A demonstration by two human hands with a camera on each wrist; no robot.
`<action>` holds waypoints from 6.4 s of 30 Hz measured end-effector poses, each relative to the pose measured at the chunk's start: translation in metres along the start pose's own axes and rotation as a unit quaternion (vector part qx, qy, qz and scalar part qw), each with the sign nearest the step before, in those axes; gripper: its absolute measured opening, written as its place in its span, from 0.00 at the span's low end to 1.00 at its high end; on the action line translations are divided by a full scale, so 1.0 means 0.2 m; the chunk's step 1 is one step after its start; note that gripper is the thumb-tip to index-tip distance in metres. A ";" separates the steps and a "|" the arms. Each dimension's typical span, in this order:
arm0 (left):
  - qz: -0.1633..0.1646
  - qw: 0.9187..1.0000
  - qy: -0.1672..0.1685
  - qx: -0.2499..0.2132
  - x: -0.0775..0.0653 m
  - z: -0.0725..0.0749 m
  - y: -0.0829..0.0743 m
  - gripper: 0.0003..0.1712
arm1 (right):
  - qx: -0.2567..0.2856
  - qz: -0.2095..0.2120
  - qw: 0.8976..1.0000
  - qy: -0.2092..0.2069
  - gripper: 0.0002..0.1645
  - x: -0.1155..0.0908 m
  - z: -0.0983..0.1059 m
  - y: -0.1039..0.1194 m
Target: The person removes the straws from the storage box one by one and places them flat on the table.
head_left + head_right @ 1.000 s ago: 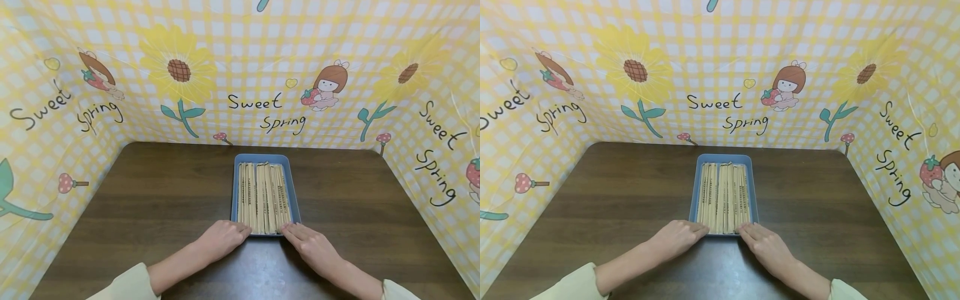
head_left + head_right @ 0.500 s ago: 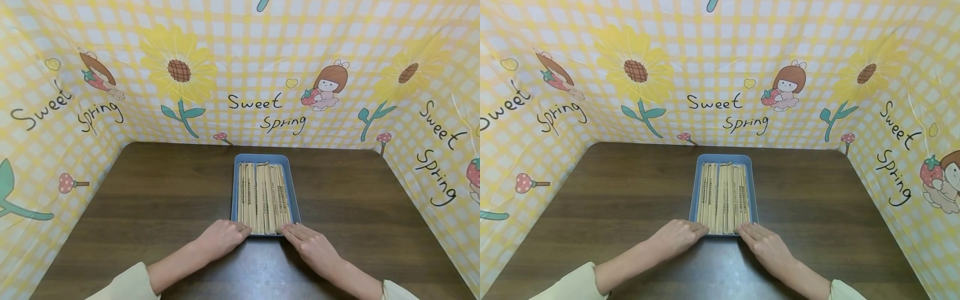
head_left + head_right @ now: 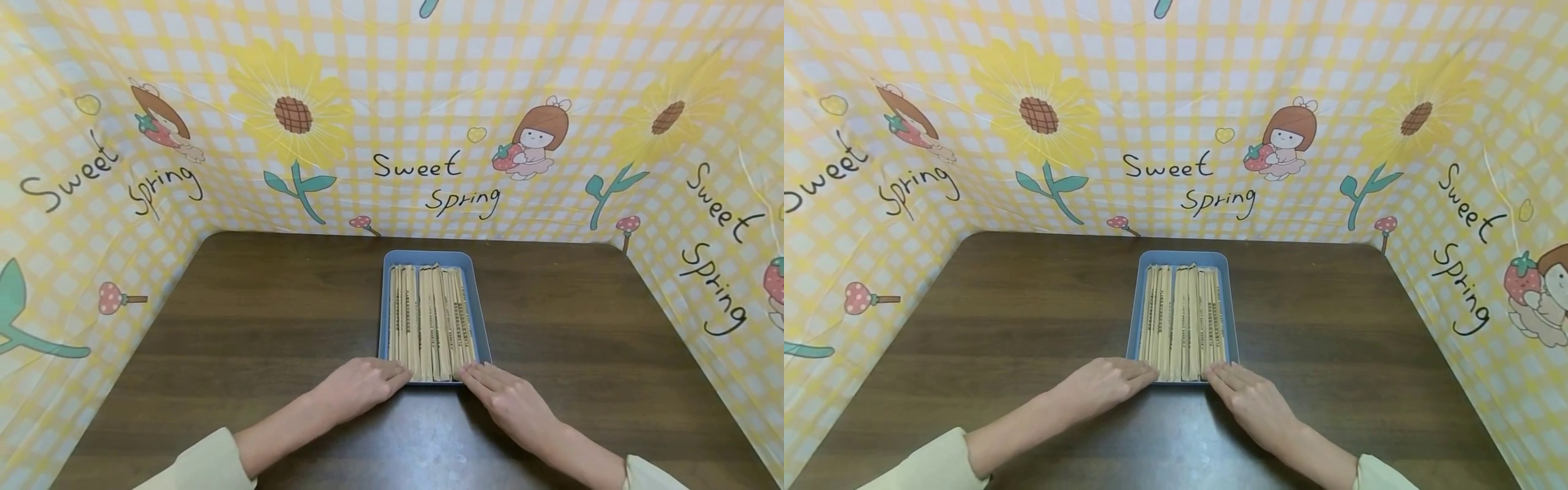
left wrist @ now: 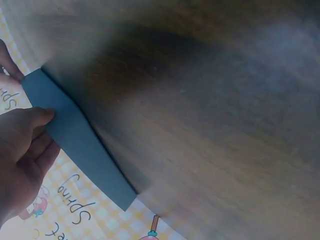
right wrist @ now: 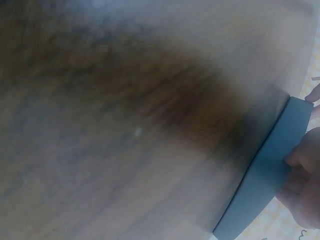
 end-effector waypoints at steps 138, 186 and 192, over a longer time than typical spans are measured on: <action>-0.057 0.993 -0.107 -0.012 -0.07 -0.06 0.02 0.18 | 0.392 -0.543 0.725 0.162 0.05 0.57 -0.35 -0.41; -0.045 0.994 -0.094 -0.015 -0.07 -0.05 0.01 0.18 | 0.361 -0.529 0.744 0.189 0.08 0.62 -0.29 -0.43; -0.046 0.994 -0.099 -0.015 -0.07 -0.06 0.01 0.18 | 0.402 -0.544 0.716 0.171 0.04 0.60 -0.23 -0.45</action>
Point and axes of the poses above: each hand's wrist, its own x-axis towards the middle knuckle, its own z-axis out of the back of the hand, y = z × x, the point moved 2 cm from there along x, towards the middle knuckle, and after that the axes turned 3 degrees about x, right-handed, at the moved point
